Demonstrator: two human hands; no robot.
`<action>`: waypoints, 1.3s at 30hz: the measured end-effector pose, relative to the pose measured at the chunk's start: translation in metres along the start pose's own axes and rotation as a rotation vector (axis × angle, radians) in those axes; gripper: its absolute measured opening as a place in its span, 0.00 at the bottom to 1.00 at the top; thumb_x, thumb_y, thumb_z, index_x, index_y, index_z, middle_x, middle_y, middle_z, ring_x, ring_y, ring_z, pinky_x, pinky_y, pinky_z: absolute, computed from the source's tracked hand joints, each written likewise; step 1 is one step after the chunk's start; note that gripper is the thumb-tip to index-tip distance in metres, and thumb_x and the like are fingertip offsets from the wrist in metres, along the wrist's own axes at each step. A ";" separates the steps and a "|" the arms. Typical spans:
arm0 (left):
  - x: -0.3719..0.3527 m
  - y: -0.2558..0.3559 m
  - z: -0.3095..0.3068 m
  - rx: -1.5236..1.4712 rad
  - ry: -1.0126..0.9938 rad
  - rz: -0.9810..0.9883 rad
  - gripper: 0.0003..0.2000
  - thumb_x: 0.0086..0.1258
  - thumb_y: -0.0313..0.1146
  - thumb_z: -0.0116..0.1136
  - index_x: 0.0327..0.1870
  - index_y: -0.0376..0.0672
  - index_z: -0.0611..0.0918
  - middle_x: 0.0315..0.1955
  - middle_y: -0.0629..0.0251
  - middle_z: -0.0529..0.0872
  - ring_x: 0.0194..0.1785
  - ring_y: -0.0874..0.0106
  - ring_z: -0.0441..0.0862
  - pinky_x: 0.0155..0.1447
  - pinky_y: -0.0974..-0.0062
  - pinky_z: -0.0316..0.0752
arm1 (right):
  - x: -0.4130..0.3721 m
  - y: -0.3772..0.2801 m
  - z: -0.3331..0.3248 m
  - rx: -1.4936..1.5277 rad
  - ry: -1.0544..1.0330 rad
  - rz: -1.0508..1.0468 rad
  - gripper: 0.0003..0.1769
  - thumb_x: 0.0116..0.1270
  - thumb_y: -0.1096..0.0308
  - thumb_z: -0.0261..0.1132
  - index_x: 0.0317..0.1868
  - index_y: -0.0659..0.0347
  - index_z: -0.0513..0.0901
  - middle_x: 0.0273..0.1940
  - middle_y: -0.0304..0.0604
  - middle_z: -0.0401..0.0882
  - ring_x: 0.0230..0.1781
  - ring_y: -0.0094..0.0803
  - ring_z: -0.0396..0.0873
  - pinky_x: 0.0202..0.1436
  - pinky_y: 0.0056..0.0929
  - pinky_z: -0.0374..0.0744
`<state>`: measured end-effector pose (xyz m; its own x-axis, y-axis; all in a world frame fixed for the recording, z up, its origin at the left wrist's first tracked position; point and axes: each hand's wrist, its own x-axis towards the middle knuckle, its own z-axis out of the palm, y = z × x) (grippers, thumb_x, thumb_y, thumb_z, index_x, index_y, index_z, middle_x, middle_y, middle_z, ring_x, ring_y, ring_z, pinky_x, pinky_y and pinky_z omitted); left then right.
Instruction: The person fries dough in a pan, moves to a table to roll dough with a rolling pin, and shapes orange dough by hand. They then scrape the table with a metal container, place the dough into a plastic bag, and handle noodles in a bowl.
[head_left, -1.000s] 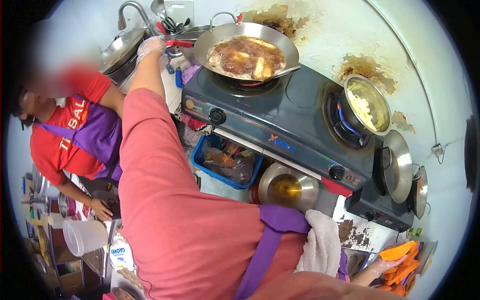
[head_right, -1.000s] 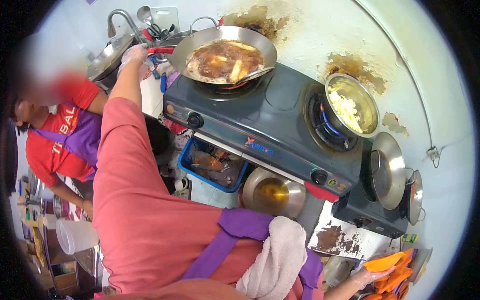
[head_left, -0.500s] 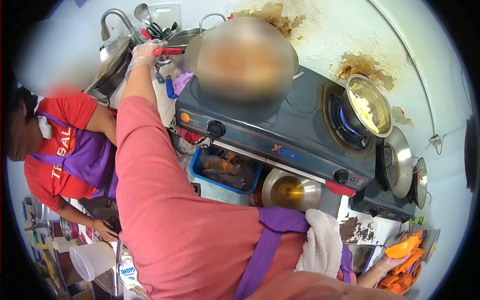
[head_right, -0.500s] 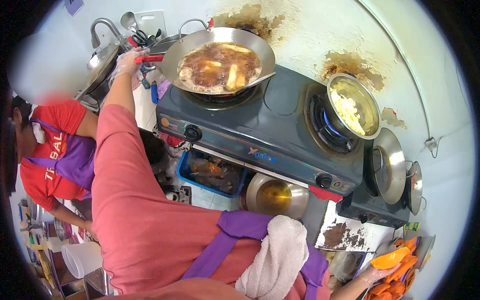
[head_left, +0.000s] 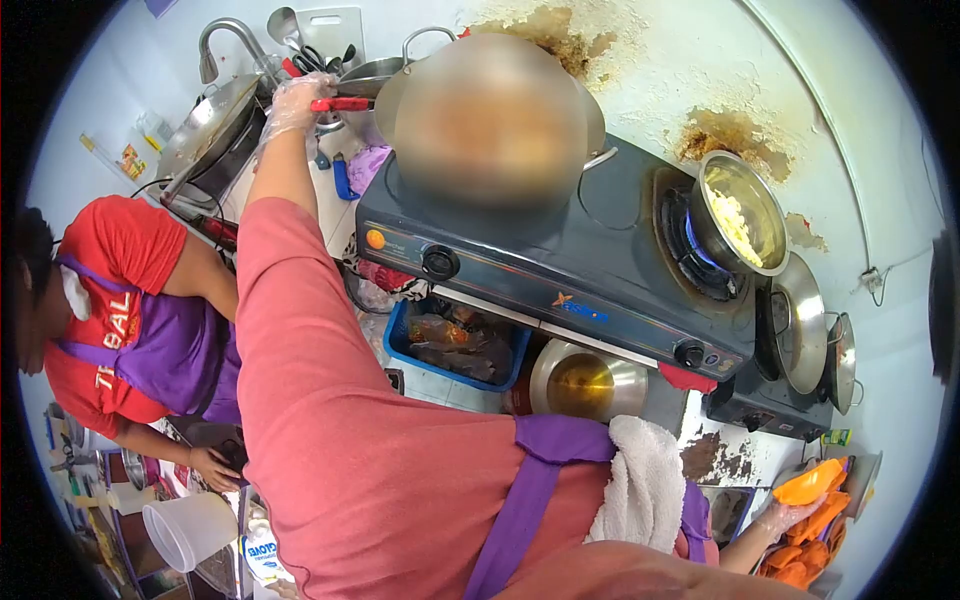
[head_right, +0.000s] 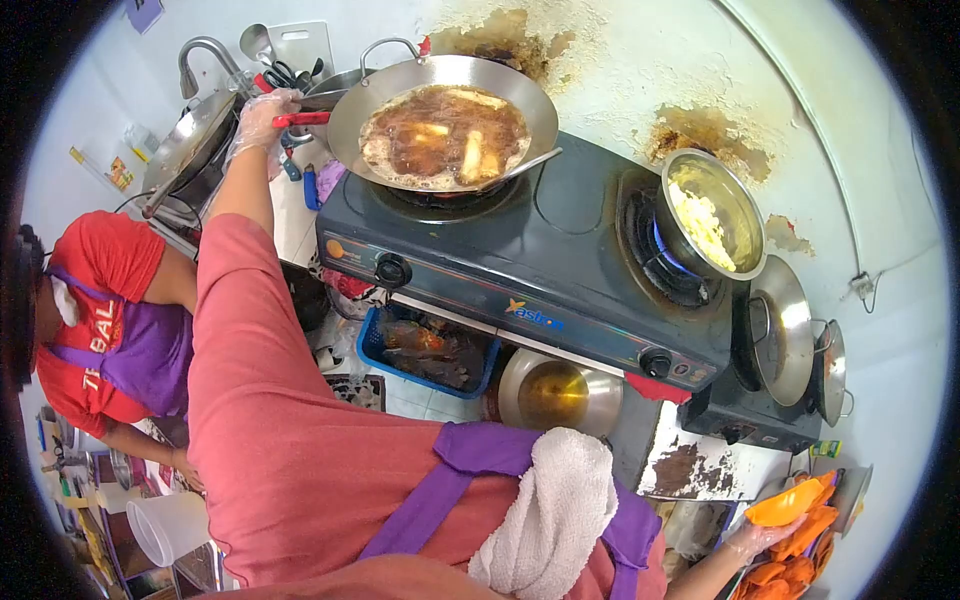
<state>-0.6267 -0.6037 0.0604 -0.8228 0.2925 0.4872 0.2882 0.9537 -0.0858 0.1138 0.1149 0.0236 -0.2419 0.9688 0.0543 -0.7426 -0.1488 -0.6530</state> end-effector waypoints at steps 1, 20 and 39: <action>0.003 -0.006 0.005 0.000 -0.002 0.003 0.13 0.61 0.40 0.49 0.46 0.56 0.80 0.43 0.65 0.81 0.47 0.65 0.79 0.50 0.69 0.71 | 0.001 0.001 0.001 -0.007 0.001 0.003 0.22 0.58 0.60 0.62 0.51 0.59 0.75 0.48 0.42 0.78 0.45 0.32 0.78 0.48 0.32 0.79; 0.015 -0.030 -0.120 0.273 0.761 0.128 0.10 0.67 0.38 0.48 0.41 0.49 0.81 0.31 0.59 0.83 0.32 0.60 0.82 0.33 0.68 0.77 | 0.027 0.006 0.006 -0.160 0.031 0.010 0.25 0.57 0.49 0.60 0.51 0.54 0.75 0.46 0.39 0.79 0.41 0.33 0.79 0.40 0.32 0.80; -0.321 0.601 -0.272 -0.654 0.132 1.048 0.13 0.43 0.22 0.60 0.34 0.40 0.78 0.22 0.65 0.75 0.25 0.67 0.72 0.30 0.73 0.68 | 0.103 -0.033 -0.053 0.377 -0.408 0.384 0.22 0.60 0.57 0.56 0.50 0.62 0.76 0.46 0.47 0.79 0.44 0.39 0.79 0.50 0.37 0.78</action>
<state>-0.0564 -0.1428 0.0889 -0.0042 0.8465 0.5324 0.9977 0.0398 -0.0555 0.1463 0.2302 0.0104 -0.6938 0.6916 0.2006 -0.7060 -0.5986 -0.3785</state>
